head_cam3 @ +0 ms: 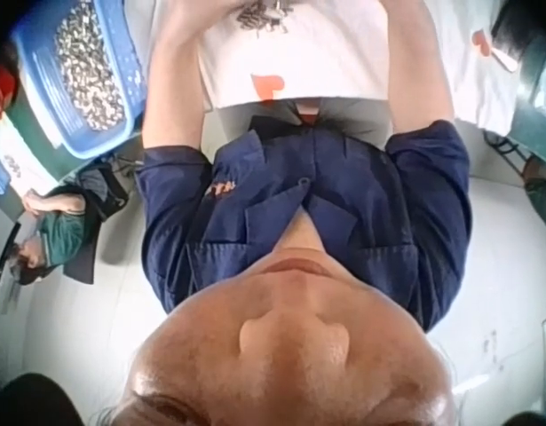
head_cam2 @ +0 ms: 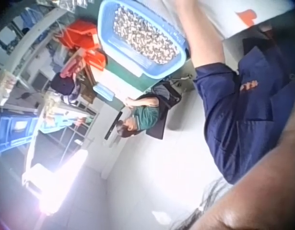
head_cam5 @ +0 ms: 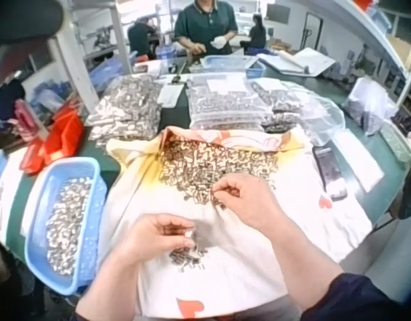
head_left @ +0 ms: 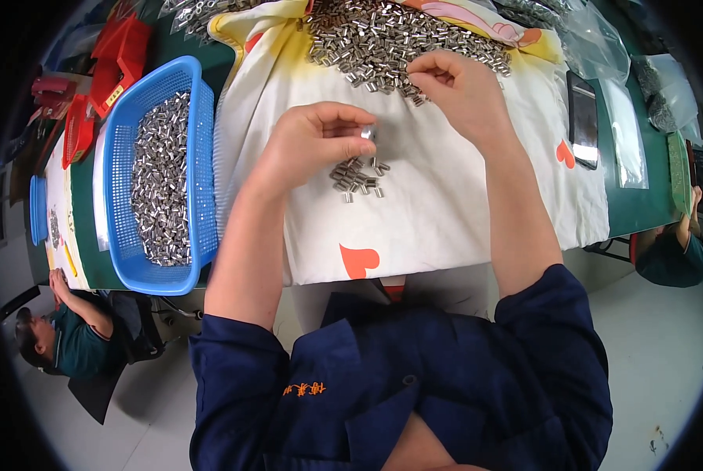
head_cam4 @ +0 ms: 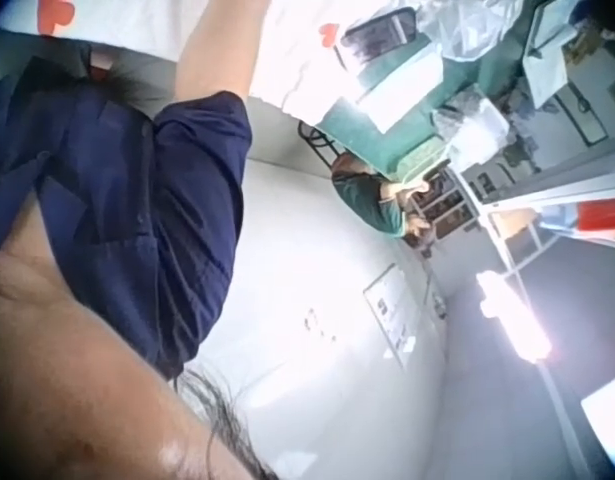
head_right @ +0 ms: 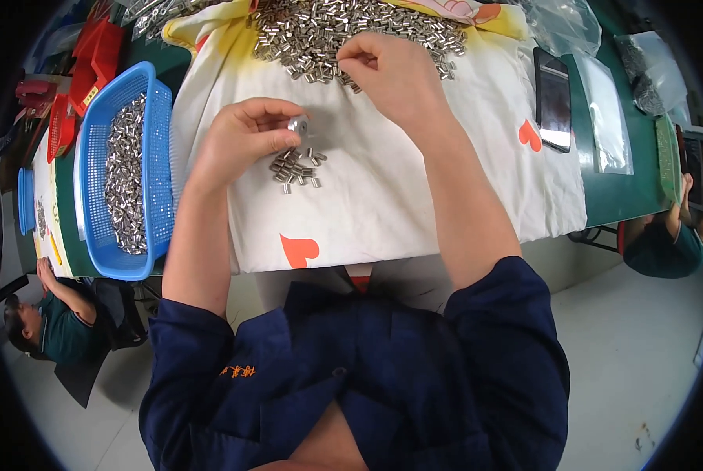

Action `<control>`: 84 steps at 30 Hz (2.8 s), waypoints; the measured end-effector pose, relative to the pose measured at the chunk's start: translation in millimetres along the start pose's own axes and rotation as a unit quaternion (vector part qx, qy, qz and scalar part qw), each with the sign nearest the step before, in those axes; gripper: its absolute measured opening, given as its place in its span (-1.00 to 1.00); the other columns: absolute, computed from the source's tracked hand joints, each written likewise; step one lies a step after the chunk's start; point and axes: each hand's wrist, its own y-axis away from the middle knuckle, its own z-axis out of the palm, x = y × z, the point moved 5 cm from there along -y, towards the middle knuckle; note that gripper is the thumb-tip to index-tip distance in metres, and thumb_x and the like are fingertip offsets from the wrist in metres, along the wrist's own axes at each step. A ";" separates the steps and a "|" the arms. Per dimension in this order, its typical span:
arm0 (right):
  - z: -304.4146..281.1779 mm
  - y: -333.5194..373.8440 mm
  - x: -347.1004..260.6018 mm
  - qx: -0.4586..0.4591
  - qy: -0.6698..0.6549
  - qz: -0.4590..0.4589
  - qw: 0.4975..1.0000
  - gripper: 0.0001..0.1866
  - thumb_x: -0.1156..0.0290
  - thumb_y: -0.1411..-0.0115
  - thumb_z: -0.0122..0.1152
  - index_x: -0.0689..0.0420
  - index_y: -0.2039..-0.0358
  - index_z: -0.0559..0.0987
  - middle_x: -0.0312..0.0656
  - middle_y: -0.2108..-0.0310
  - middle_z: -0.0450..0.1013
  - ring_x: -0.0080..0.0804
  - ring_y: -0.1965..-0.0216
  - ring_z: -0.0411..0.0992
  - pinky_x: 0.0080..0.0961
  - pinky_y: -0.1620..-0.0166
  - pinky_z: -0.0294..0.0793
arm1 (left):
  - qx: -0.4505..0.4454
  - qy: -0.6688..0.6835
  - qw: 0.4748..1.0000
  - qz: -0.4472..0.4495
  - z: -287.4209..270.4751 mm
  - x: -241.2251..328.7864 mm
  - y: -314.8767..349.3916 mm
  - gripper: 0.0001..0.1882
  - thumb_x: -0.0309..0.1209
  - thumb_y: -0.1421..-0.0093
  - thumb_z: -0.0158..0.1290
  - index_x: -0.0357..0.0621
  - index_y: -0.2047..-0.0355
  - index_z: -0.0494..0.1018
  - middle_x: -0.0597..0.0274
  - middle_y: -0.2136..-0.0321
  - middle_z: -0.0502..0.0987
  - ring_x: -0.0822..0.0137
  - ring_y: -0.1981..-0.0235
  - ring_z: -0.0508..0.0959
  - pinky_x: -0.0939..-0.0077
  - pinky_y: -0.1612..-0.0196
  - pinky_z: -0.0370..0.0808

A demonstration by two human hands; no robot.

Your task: The person is inspecting and sorting small metal components at an industrial workbench.

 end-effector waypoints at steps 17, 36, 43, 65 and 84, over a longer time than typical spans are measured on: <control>22.3 10.3 -14.8 0.034 0.266 -0.208 0.941 -0.91 0.42 0.06 0.08 0.14 0.56 0.53 -0.20 0.51 0.42 -0.31 0.41 0.39 -0.43 0.30 0.38 | 0.062 0.125 0.990 0.019 -12.3 1.8 -3.2 -0.70 -0.56 0.01 0.08 -0.28 0.20 0.41 0.26 0.40 0.51 0.52 0.42 0.48 0.69 0.33 0.43; 34.9 31.1 -43.3 0.026 0.085 -0.247 0.965 -0.96 0.50 0.16 0.12 0.16 0.60 0.49 -0.23 0.61 0.42 -0.28 0.52 0.38 -0.42 0.43 0.39 | 0.076 0.052 0.996 0.018 -10.1 0.6 -2.6 -0.70 -0.63 0.03 0.07 -0.34 0.22 0.42 0.19 0.38 0.51 0.48 0.37 0.49 0.69 0.25 0.42; 31.3 22.3 -31.0 -0.111 -0.046 -0.084 0.989 -0.93 0.52 0.08 0.15 0.19 0.51 0.51 -0.27 0.53 0.44 -0.52 0.49 0.39 -0.62 0.38 0.35 | 0.067 0.063 0.995 0.047 -13.5 5.2 -1.4 -0.71 -0.60 0.03 0.10 -0.39 0.24 0.41 0.15 0.41 0.52 0.46 0.38 0.51 0.68 0.27 0.45; 36.8 14.0 -12.2 0.038 0.237 -0.184 0.953 -0.94 0.48 0.12 0.08 0.12 0.57 0.51 -0.21 0.55 0.41 -0.29 0.42 0.37 -0.41 0.31 0.36 | 0.061 0.099 0.993 0.014 -12.6 -1.5 -5.3 -0.67 -0.58 0.01 0.07 -0.30 0.17 0.40 0.25 0.38 0.51 0.52 0.40 0.47 0.71 0.30 0.41; 32.0 23.5 -31.4 -0.055 -0.029 -0.128 0.990 -0.90 0.45 0.09 0.15 0.18 0.52 0.52 -0.19 0.57 0.45 -0.41 0.51 0.43 -0.57 0.41 0.39 | 0.076 0.082 0.993 0.049 -12.3 1.2 -3.5 -0.69 -0.61 0.04 0.10 -0.39 0.22 0.40 0.12 0.38 0.51 0.44 0.38 0.51 0.67 0.26 0.44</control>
